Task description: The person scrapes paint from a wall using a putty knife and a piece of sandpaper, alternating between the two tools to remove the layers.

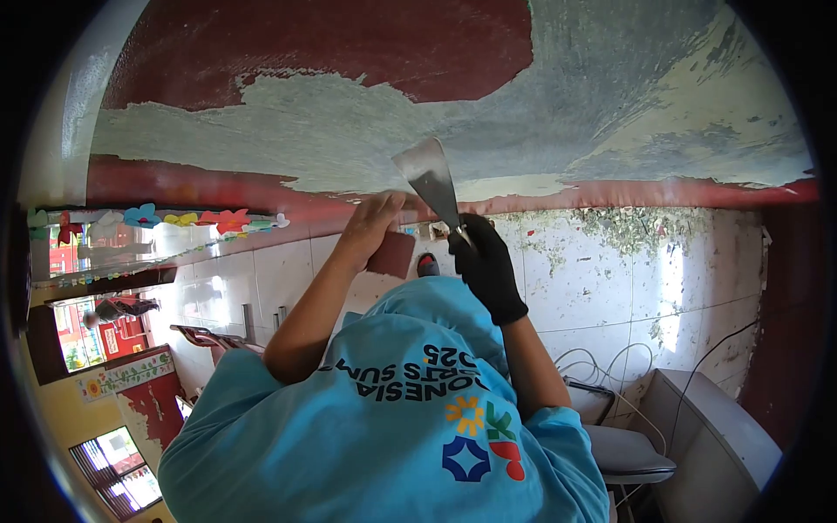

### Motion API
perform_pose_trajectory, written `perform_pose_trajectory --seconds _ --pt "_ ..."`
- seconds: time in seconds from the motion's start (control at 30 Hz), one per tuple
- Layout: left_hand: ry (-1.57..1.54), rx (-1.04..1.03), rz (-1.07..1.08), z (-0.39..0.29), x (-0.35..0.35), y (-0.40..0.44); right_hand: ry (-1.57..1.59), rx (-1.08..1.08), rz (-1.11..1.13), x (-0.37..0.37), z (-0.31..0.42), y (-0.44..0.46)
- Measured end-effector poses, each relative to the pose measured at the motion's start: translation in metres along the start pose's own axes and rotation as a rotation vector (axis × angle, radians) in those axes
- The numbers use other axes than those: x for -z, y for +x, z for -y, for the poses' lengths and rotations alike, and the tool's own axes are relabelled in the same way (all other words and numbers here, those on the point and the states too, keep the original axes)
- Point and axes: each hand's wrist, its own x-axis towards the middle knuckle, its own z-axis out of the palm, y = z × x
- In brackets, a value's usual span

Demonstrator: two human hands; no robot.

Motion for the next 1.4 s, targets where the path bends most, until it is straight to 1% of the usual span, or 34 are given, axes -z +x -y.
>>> perform_pose_trajectory --seconds 0.07,0.1,0.13,0.17,0.2,0.23,0.3,0.33,0.4,0.43,0.47,0.53,0.57,0.6,0.67,0.73,0.77,0.8,0.87,0.93,1.0,1.03,1.07,1.1,1.13,1.17,1.2,1.23,1.27,1.3,1.33,1.37,1.4 --pt "-0.185 0.054 0.061 -0.008 -0.01 0.01 -0.174 0.116 -0.052 0.0 -0.006 0.015" --pt "-0.184 0.052 0.056 -0.006 -0.015 0.015 -0.126 0.116 -0.049 0.005 -0.012 0.021" --pt "-0.346 0.054 0.069 -0.001 -0.023 0.022 -0.116 0.139 -0.068 0.008 -0.009 0.023" --pt "-0.511 0.054 0.084 0.002 -0.028 0.028 -0.195 0.124 -0.083 0.013 -0.006 0.025" --pt "-0.517 0.05 0.081 0.003 -0.032 0.033 -0.276 0.106 -0.096 0.018 -0.003 0.028" --pt "-0.553 0.084 0.062 0.003 -0.036 0.036 -0.283 0.106 -0.091 0.02 -0.003 0.031" --pt "-0.627 0.141 0.025 0.002 -0.039 0.042 -0.503 0.298 -0.171 0.02 -0.002 0.038" --pt "-0.631 0.144 0.021 0.003 -0.041 0.044 -0.505 0.294 -0.166 0.02 0.003 0.04" --pt "-0.674 0.054 -0.046 0.0 -0.044 0.044 -0.648 0.471 -0.203 0.016 0.014 0.042" --pt "-0.726 0.01 -0.059 -0.006 -0.046 0.04 -0.648 0.457 -0.2 0.014 0.015 0.044" --pt "-0.729 0.024 -0.061 -0.007 -0.048 0.038 -0.611 0.444 -0.184 0.011 0.015 0.046" --pt "-0.676 0.098 -0.057 -0.009 -0.048 0.039 -0.574 0.44 -0.168 0.016 0.011 0.044" --pt "-0.62 0.182 -0.011 0.001 -0.051 0.046 -0.558 0.378 -0.221 0.024 0.003 0.039" --pt "-0.551 0.15 0.0 0.002 -0.054 0.048 -0.546 0.321 -0.264 0.024 0.007 0.035" --pt "-0.6 0.042 -0.101 0.005 -0.063 0.05 -0.598 0.309 -0.246 0.023 0.017 0.036" --pt "-0.729 0.001 -0.187 -0.011 -0.061 0.043 -0.635 0.443 -0.211 0.017 0.025 0.04" --pt "-0.73 0.087 -0.177 -0.008 -0.05 0.042 -0.732 0.559 -0.208 0.011 0.029 0.047" --pt "-0.717 0.005 -0.131 -0.018 -0.047 0.037 -0.728 0.549 -0.213 0.01 0.032 0.048" --pt "-0.722 0.079 -0.16 -0.015 -0.049 0.039 -0.597 0.46 -0.178 0.009 0.037 0.049" --pt "-0.661 0.053 -0.16 -0.007 -0.054 0.045 -0.642 0.489 -0.196 0.012 0.032 0.043" --pt "-0.605 0.032 -0.168 -0.008 -0.053 0.046 -0.678 0.395 -0.225 0.012 0.032 0.038" --pt "-0.65 0.021 -0.161 -0.019 -0.048 0.041 -0.689 0.514 -0.224 0.008 0.038 0.039" --pt "-0.694 0.015 -0.155 -0.027 -0.043 0.034 -0.686 0.504 -0.224 0.004 0.044 0.042" --pt "-0.713 -0.045 -0.147 -0.031 -0.04 0.032 -0.696 0.545 -0.186 0.002 0.051 0.047" --pt "-0.717 -0.047 -0.151 -0.029 -0.041 0.032 -0.709 0.596 -0.145 0.001 0.054 0.05" --pt "-0.736 0.007 -0.125 -0.026 -0.041 0.033 -0.638 0.537 -0.131 0.003 0.055 0.049" --pt "-0.756 0.056 -0.102 -0.023 -0.04 0.036 -0.64 0.551 -0.123 0.008 0.047 0.05" --pt "-0.693 0.167 -0.078 -0.017 -0.041 0.038 -0.667 0.513 -0.158 0.016 0.03 0.052" --pt "-0.731 0.187 -0.018 -0.001 -0.048 0.044 -0.694 0.474 -0.193 0.025 0.013 0.053" --pt "-0.685 0.278 0.01 0.011 -0.052 0.051 -0.699 0.436 -0.197 0.035 0.001 0.05" --pt "-0.636 0.377 0.041 0.023 -0.055 0.056 -0.703 0.444 -0.191 0.041 -0.009 0.048" --pt "-0.638 0.373 0.039 0.038 -0.057 0.06 -0.759 0.376 -0.193 0.048 -0.02 0.045" --pt "-0.59 0.386 0.103 0.053 -0.06 0.064 -0.816 0.306 -0.197 0.053 -0.028 0.041"
